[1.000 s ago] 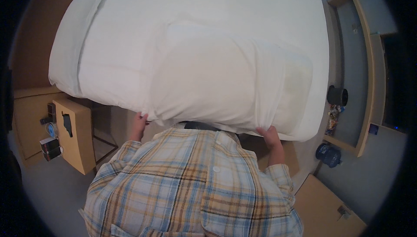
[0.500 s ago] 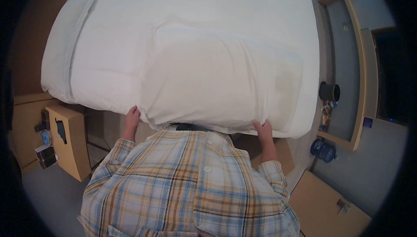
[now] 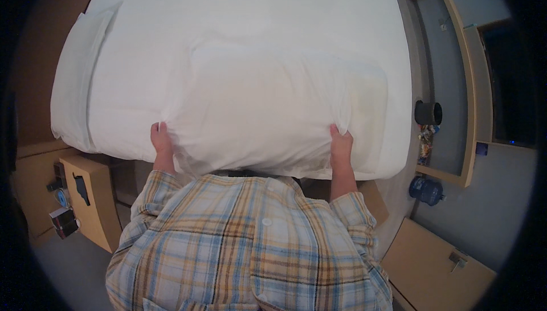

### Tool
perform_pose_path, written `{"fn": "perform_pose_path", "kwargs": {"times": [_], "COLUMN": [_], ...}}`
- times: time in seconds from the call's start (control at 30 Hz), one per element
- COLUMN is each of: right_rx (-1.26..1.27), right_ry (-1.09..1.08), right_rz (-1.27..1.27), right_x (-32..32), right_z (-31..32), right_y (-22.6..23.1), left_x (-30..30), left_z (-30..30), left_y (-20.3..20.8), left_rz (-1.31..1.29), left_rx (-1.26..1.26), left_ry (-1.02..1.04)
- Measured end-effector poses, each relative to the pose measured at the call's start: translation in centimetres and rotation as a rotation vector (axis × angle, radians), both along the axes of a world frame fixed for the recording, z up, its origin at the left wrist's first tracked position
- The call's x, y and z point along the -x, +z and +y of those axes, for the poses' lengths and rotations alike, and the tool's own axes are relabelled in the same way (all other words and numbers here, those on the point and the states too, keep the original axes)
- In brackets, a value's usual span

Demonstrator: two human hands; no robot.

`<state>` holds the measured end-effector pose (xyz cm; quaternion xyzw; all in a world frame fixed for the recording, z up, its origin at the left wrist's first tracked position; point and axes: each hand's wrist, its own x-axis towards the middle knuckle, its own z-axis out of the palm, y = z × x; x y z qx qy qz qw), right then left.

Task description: The person inserts a white pillow into a white pillowcase by hand, aligning the corners and smoothing the fabric. The pillow is then placed on a bed and adjusted to fit neatly.

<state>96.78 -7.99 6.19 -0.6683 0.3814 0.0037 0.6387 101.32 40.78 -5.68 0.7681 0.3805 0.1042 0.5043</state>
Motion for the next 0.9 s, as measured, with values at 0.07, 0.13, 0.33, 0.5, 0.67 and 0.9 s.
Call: {"fn": "perform_pose_path", "kwargs": {"times": [0.07, 0.13, 0.33, 0.5, 0.67, 0.9], "right_rx": [0.081, 0.13, -0.124, -0.259, -0.259, -0.082], "right_ry": [-0.038, -0.022, -0.01, -0.185, -0.222, -0.252], "right_rz": [-0.031, -0.04, 0.05, 0.0, -0.121, -0.087], "right_x": [0.1, 0.6, 0.7, -2.3, -6.0, -5.9], "right_z": [-0.3, -0.5, -3.5, -3.3, -3.8, -7.1], "right_y": [-0.6, -1.3, -0.6, 0.6, 0.1, -2.5], "left_x": [0.0, -0.1, -2.5, -8.6, -15.2, -20.2], "left_z": [0.7, 1.0, 3.2, -0.3, -3.6, 2.1], "left_y": [-1.0, -1.7, -1.1, -0.1, 0.1, -1.5], "left_rz": [-0.031, -0.042, 0.35, 0.272, 0.233, -0.22], "left_rx": [-0.034, -0.104, 0.157, 0.411, 0.21, 0.222], "left_ry": [-0.027, -0.029, -0.402, -0.343, -0.331, 0.007]}}
